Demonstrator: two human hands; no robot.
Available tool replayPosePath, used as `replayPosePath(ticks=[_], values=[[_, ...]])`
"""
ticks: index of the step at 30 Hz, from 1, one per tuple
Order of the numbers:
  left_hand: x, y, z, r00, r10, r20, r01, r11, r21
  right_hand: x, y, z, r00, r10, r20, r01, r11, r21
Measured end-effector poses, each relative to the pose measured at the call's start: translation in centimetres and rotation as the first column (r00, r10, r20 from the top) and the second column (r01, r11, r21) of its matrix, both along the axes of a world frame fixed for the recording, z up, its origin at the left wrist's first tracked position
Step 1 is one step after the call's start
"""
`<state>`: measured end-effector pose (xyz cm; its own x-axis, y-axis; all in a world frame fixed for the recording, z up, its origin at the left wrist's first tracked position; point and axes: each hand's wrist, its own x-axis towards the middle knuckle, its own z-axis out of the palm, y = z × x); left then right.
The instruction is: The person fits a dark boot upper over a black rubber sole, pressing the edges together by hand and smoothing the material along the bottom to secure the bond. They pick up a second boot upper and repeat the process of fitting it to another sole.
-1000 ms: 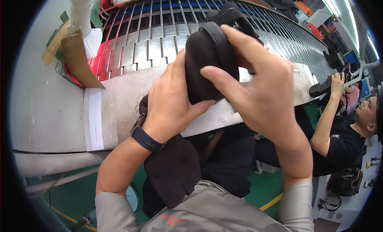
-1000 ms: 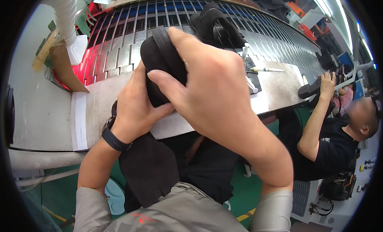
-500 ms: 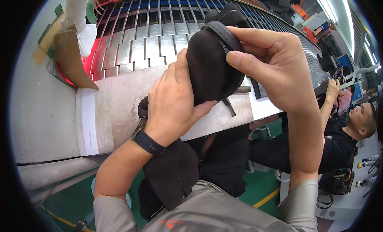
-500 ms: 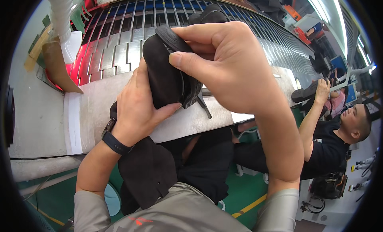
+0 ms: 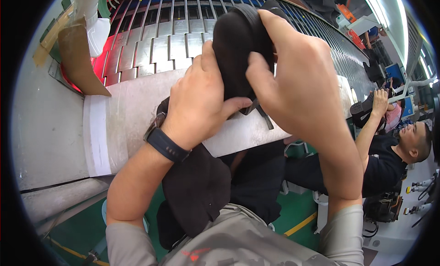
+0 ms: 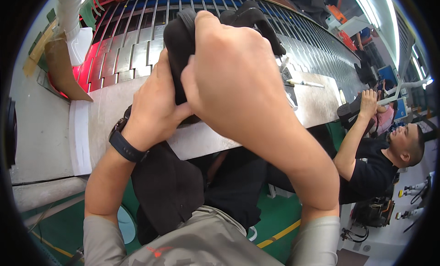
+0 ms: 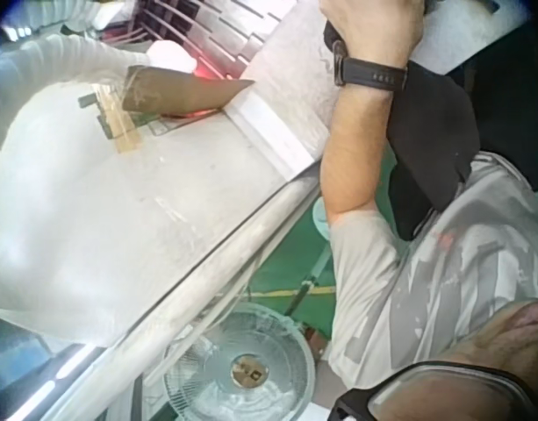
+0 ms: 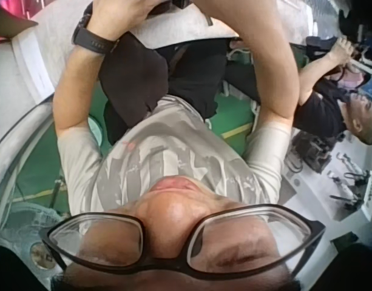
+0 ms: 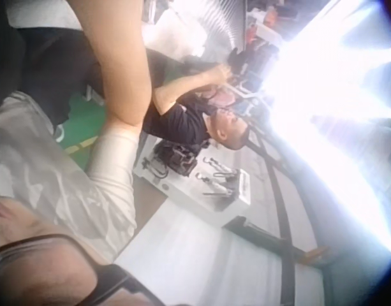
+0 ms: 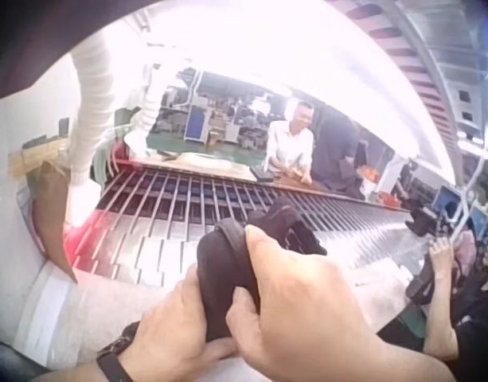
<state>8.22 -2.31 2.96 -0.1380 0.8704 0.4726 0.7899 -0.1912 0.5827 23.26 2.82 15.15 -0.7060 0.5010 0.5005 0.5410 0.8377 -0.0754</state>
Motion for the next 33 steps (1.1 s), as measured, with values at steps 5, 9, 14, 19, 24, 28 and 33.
replayPosePath(ticks=[5,9,14,19,24,28,33], values=[[-1.8,1.4,0.2,0.989,-0.080,0.121,0.085,0.996,-0.039,1.2,3.2,-5.0,0.890,0.071,-0.450,-0.260,0.890,-0.374],[-1.8,0.9,0.5,0.987,-0.063,0.150,0.076,0.994,-0.082,1.2,3.1,-6.3,0.837,0.012,-0.546,-0.360,0.765,-0.535],[-2.9,1.5,-0.3,0.982,-0.116,0.151,0.122,0.992,-0.026,0.3,2.7,-5.9,0.886,0.070,-0.459,-0.218,0.936,-0.278],[-3.1,1.7,-0.6,0.983,-0.117,0.144,0.123,0.992,-0.029,-0.3,3.2,-6.7,0.874,0.134,-0.466,-0.236,0.957,-0.168],[-3.4,1.9,-0.8,0.980,-0.139,0.145,0.138,0.990,0.011,-0.9,2.3,-6.0,0.971,0.058,-0.232,-0.095,0.984,-0.149],[-3.6,2.1,-1.0,0.978,-0.160,0.136,0.155,0.987,0.050,-1.3,1.5,-5.7,0.984,0.046,-0.170,-0.063,0.993,-0.097],[-4.1,1.9,-0.7,0.976,-0.148,0.159,0.152,0.988,-0.018,-0.6,1.4,-6.3,0.982,-0.080,-0.169,0.025,0.952,-0.305]])
